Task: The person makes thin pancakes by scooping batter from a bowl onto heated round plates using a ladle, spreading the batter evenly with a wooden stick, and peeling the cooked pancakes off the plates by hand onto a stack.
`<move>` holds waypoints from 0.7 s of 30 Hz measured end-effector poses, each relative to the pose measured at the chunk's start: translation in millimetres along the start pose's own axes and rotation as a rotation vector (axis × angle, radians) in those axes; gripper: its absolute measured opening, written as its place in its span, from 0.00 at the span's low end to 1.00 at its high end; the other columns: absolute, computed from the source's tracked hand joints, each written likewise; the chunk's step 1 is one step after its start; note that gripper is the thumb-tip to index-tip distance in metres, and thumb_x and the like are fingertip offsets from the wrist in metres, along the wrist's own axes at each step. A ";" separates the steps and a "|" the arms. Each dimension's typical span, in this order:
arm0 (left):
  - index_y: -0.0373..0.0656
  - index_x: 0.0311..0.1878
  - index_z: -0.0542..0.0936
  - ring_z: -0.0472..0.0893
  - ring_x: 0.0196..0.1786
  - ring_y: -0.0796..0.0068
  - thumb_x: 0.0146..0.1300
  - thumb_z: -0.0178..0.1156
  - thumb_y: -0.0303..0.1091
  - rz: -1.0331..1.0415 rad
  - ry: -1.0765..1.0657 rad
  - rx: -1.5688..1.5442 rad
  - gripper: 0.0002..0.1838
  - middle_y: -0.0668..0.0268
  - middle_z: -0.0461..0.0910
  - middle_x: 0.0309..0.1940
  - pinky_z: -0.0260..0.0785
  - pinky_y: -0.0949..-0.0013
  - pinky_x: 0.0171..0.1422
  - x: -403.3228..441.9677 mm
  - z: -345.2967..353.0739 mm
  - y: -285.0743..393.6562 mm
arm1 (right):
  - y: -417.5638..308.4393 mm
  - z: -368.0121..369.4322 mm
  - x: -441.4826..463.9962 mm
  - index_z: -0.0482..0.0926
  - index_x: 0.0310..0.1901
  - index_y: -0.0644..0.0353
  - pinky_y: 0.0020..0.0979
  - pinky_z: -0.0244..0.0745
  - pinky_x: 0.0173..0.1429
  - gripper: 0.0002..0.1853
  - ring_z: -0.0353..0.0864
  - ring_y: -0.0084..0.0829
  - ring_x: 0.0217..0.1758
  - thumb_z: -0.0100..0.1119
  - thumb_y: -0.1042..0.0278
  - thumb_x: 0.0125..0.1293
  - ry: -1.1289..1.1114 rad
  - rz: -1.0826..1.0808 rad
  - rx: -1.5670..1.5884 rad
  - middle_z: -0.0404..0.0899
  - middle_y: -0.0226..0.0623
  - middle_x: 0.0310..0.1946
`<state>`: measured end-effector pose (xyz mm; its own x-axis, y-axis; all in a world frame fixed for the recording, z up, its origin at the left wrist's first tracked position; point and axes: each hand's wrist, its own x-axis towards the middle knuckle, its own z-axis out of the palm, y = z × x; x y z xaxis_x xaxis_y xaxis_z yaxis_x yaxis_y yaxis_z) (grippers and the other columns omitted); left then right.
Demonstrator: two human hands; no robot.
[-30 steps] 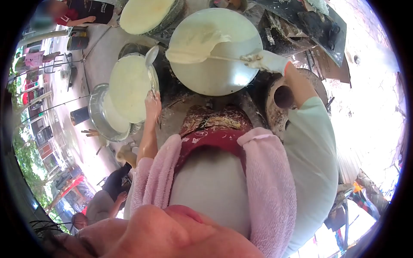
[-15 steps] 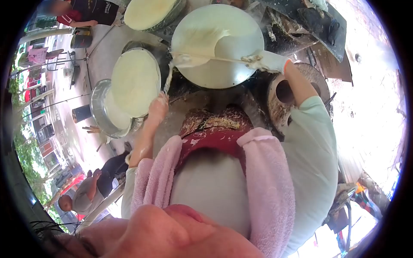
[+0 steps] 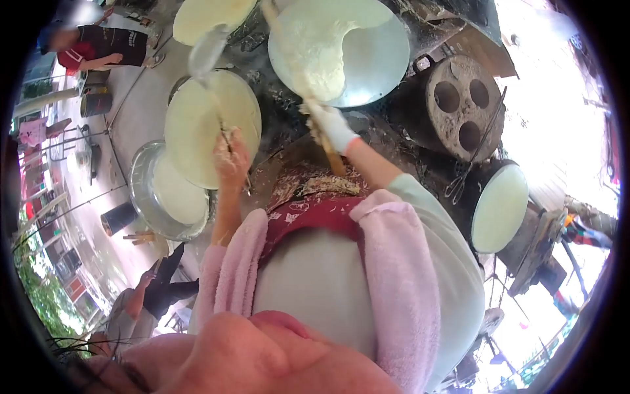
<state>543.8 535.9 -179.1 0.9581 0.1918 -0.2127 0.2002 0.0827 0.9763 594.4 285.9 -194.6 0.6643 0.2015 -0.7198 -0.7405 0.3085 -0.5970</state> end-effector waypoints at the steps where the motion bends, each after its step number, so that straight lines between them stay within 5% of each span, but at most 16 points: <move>1: 0.44 0.46 0.75 0.77 0.33 0.74 0.77 0.48 0.42 -0.077 0.026 -0.149 0.12 0.70 0.78 0.36 0.69 0.71 0.32 2.2 -15.4 -1.9 | 15.0 16.1 19.7 0.79 0.46 0.53 0.28 0.64 0.21 0.16 0.67 0.22 0.17 0.57 0.49 0.70 0.075 -0.035 -0.120 0.71 0.26 0.21; 2: 0.45 0.47 0.75 0.76 0.33 0.77 0.77 0.48 0.42 -0.140 -0.003 -0.092 0.12 0.72 0.76 0.36 0.68 0.73 0.32 -4.2 -24.8 18.7 | 34.3 24.4 42.4 0.81 0.50 0.54 0.32 0.72 0.27 0.20 0.73 0.28 0.21 0.57 0.47 0.69 0.153 -0.065 -0.236 0.76 0.32 0.24; 3: 0.44 0.48 0.74 0.74 0.34 0.80 0.77 0.48 0.42 -0.174 -0.016 -0.074 0.12 0.73 0.75 0.36 0.67 0.75 0.32 -9.7 -35.3 23.2 | 62.9 22.9 73.3 0.80 0.53 0.59 0.38 0.77 0.45 0.24 0.83 0.41 0.37 0.55 0.46 0.69 0.383 -0.328 -0.521 0.83 0.45 0.34; 6: 0.44 0.49 0.73 0.72 0.33 0.83 0.76 0.48 0.41 -0.212 -0.022 -0.050 0.11 0.73 0.74 0.36 0.66 0.78 0.32 -25.4 -64.1 13.3 | 62.5 17.1 45.0 0.78 0.59 0.62 0.33 0.73 0.52 0.27 0.82 0.34 0.45 0.54 0.46 0.71 0.683 -0.307 -0.649 0.84 0.41 0.41; 7: 0.44 0.49 0.73 0.72 0.33 0.83 0.75 0.50 0.40 -0.207 -0.021 -0.015 0.11 0.73 0.74 0.35 0.66 0.79 0.32 -30.5 -73.1 7.0 | 64.3 2.4 37.7 0.77 0.59 0.61 0.34 0.73 0.53 0.27 0.82 0.34 0.46 0.54 0.45 0.71 0.691 -0.285 -0.575 0.84 0.44 0.41; 10: 0.43 0.49 0.73 0.71 0.31 0.84 0.73 0.53 0.37 -0.167 0.008 0.168 0.09 0.73 0.73 0.33 0.65 0.79 0.30 -46.2 -83.9 7.9 | 63.1 -33.5 24.8 0.80 0.47 0.60 0.32 0.72 0.27 0.22 0.77 0.27 0.22 0.54 0.46 0.71 0.733 -0.304 -0.341 0.77 0.32 0.24; 11: 0.43 0.49 0.73 0.71 0.29 0.84 0.73 0.54 0.36 -0.210 0.029 0.123 0.09 0.72 0.73 0.32 0.65 0.79 0.28 -52.8 -80.2 19.4 | 68.3 -49.3 33.7 0.79 0.42 0.58 0.28 0.63 0.17 0.19 0.69 0.22 0.13 0.54 0.48 0.71 0.687 -0.322 -0.223 0.71 0.26 0.19; 14: 0.42 0.47 0.72 0.69 0.24 0.83 0.73 0.54 0.35 -0.249 0.104 0.047 0.08 0.72 0.72 0.27 0.62 0.78 0.22 -65.9 -74.6 35.3 | 51.7 -14.5 -6.9 0.79 0.43 0.61 0.29 0.68 0.23 0.20 0.73 0.23 0.18 0.54 0.49 0.71 0.540 -0.257 -0.220 0.74 0.29 0.20; 16: 0.42 0.45 0.72 0.67 0.20 0.83 0.73 0.53 0.35 -0.214 0.103 0.108 0.07 0.72 0.70 0.24 0.60 0.77 0.19 -72.1 -68.4 43.3 | 77.6 -33.5 2.9 0.78 0.45 0.60 0.45 0.76 0.43 0.21 0.85 0.49 0.39 0.51 0.47 0.72 0.563 -0.482 -0.954 0.83 0.51 0.32; 18: 0.41 0.43 0.71 0.65 0.16 0.83 0.73 0.52 0.34 -0.180 0.105 0.152 0.07 0.72 0.69 0.20 0.57 0.76 0.17 -75.3 -59.1 50.1 | 69.3 -56.4 -9.5 0.74 0.49 0.60 0.55 0.74 0.50 0.20 0.81 0.60 0.44 0.48 0.49 0.72 0.637 -0.349 -1.113 0.82 0.59 0.37; 21: 0.41 0.41 0.71 0.63 0.13 0.82 0.74 0.50 0.34 -0.151 0.108 0.186 0.07 0.71 0.66 0.15 0.54 0.75 0.15 -83.1 -44.9 54.5 | 39.6 -96.1 -19.2 0.76 0.47 0.62 0.51 0.75 0.47 0.23 0.82 0.58 0.44 0.48 0.47 0.73 0.776 -0.348 -1.024 0.83 0.57 0.36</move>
<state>465.9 568.3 -110.0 0.8891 0.2948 -0.3501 0.3831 -0.0611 0.9217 542.5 204.9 -238.5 0.8565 -0.4294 -0.2863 -0.5145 -0.6672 -0.5386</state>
